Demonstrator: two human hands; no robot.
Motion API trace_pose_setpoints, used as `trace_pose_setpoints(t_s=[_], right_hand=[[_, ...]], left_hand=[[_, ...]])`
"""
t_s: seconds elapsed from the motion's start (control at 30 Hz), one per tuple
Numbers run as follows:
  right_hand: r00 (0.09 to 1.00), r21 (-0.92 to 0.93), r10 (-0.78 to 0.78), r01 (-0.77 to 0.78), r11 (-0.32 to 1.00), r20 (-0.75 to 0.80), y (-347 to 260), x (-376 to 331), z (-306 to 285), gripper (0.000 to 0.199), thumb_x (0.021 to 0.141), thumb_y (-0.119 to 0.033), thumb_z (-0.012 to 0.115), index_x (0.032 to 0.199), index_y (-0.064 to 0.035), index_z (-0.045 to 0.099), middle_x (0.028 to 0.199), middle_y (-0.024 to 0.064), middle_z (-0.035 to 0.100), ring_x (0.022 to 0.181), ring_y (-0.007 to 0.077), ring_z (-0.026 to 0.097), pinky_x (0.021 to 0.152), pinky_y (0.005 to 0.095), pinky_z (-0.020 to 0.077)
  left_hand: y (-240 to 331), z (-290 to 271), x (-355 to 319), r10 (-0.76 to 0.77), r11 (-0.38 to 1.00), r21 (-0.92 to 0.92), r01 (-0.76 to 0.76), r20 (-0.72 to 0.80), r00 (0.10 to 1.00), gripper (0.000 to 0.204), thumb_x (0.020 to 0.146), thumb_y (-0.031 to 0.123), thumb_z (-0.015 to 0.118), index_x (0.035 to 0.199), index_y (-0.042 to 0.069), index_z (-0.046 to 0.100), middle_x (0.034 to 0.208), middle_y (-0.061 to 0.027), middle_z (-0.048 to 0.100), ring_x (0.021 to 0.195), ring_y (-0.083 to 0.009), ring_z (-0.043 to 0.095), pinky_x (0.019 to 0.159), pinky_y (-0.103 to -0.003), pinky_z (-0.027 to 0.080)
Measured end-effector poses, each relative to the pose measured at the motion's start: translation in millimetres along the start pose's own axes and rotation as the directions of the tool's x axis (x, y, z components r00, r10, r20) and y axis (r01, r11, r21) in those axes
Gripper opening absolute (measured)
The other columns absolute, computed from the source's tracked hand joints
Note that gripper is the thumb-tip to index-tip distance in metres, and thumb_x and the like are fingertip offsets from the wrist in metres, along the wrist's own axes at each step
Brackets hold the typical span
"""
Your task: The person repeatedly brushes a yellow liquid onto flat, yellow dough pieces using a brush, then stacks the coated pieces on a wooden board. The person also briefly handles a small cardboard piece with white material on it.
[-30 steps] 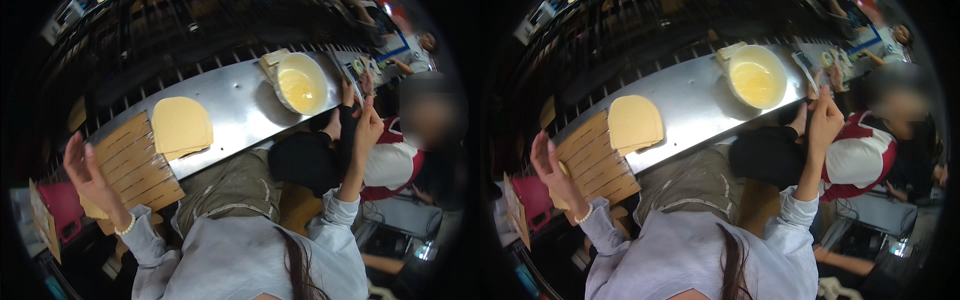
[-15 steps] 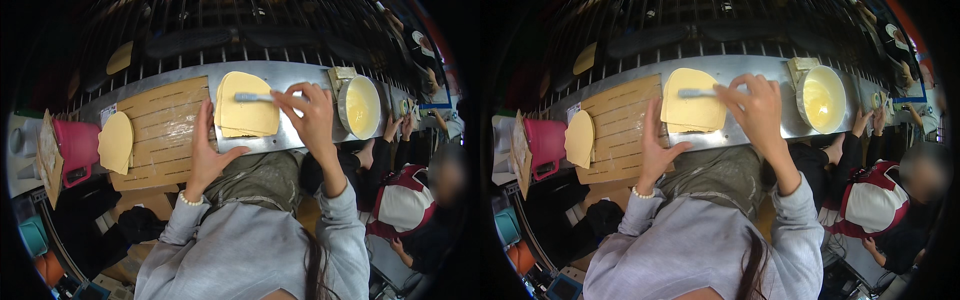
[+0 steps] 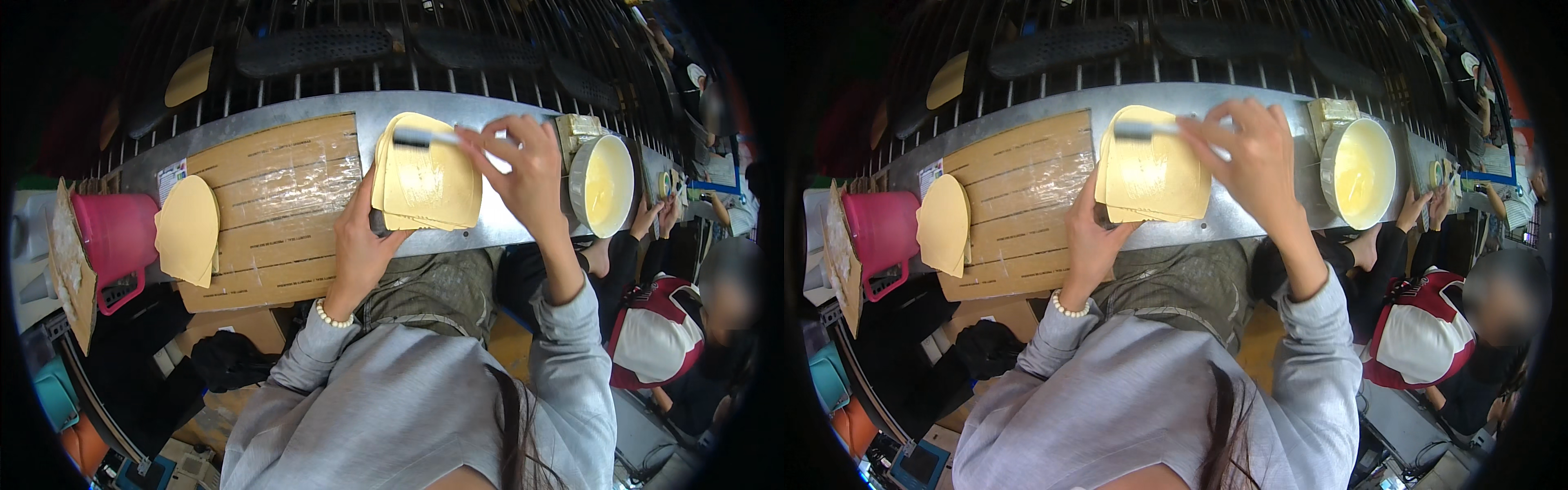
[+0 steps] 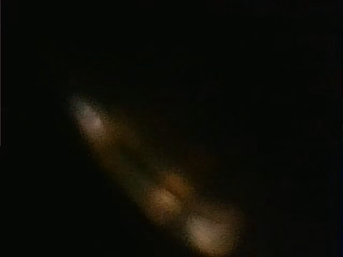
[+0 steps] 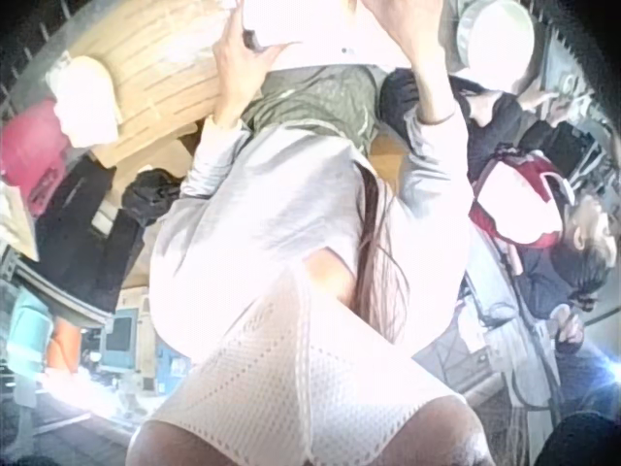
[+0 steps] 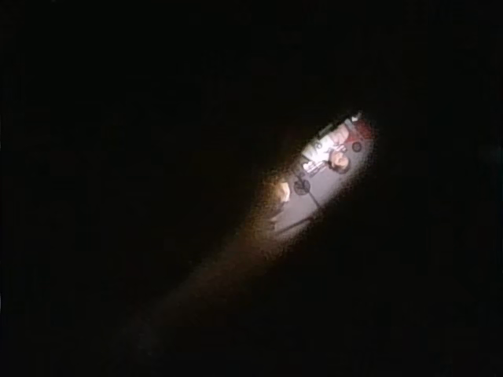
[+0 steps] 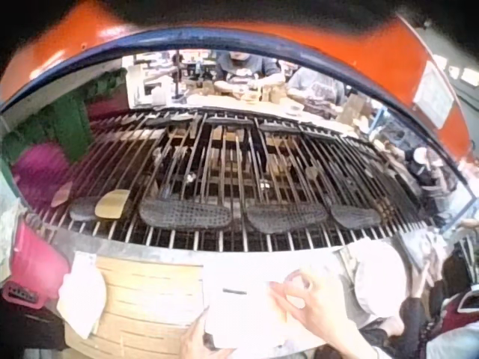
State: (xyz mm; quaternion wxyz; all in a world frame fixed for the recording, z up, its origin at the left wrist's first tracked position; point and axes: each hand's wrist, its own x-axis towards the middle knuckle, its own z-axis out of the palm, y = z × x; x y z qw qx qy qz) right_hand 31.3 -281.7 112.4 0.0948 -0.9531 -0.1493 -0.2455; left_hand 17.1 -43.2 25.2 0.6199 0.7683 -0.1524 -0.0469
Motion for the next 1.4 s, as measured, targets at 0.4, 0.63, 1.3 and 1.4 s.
trace_pose_setpoints(t_s=[0.4,0.63,1.3,1.4], right_hand=[[0.978,0.14,-0.072,0.045,0.989,0.196,-7.9,7.6,-15.4,0.026,0.079,-0.018,0.088,0.105,-0.0177,0.086,0.087,-0.0003,0.067,0.076,0.0158,0.054,0.068,0.0342,0.0364],[0.999,0.044,0.022,-0.02,0.999,-0.028,-10.8,8.6,-5.4,0.023,0.079,-0.017,0.086,0.102,-0.0193,0.085,0.089,-0.0046,0.067,0.074,0.0165,0.054,0.068,0.0345,0.0359],[0.954,0.14,0.269,-0.286,0.948,0.132,-33.8,-35.7,-32.9,0.026,0.076,-0.015,0.087,0.102,-0.0155,0.086,0.084,0.0015,0.067,0.08,0.0177,0.058,0.075,0.0341,0.0366],[0.91,0.185,0.275,-0.341,0.921,0.309,-15.4,-64.4,-38.2,0.024,0.08,-0.013,0.086,0.104,-0.0178,0.086,0.089,0.0023,0.068,0.082,0.0186,0.059,0.08,0.0369,0.0386]], left_hand=[[-4.3,-3.6,2.3,0.073,0.997,0.035,-0.074,0.021,0.997,0.083,0.074,0.006,0.09,0.149,-0.002,0.054,0.16,-0.0216,0.047,0.141,-0.0352,0.054,0.111,-0.042,0.05],[-2.1,-2.1,3.8,0.075,0.997,0.034,-0.074,-0.039,0.996,0.076,0.073,0.008,0.091,0.141,-0.004,0.06,0.147,-0.0233,0.059,0.134,-0.0348,0.061,0.107,-0.042,0.051],[-3.4,-2.7,2.2,0.056,0.998,0.04,-0.056,-0.008,0.998,0.079,0.072,0.007,0.092,0.143,-0.003,0.06,0.152,-0.0205,0.056,0.134,-0.0341,0.06,0.109,-0.042,0.051],[-7.6,2.0,3.4,0.057,0.997,0.057,-0.057,-0.008,0.998,0.079,0.072,0.008,0.093,0.143,-0.003,0.06,0.152,-0.0202,0.056,0.134,-0.034,0.06,0.109,-0.043,0.051]])
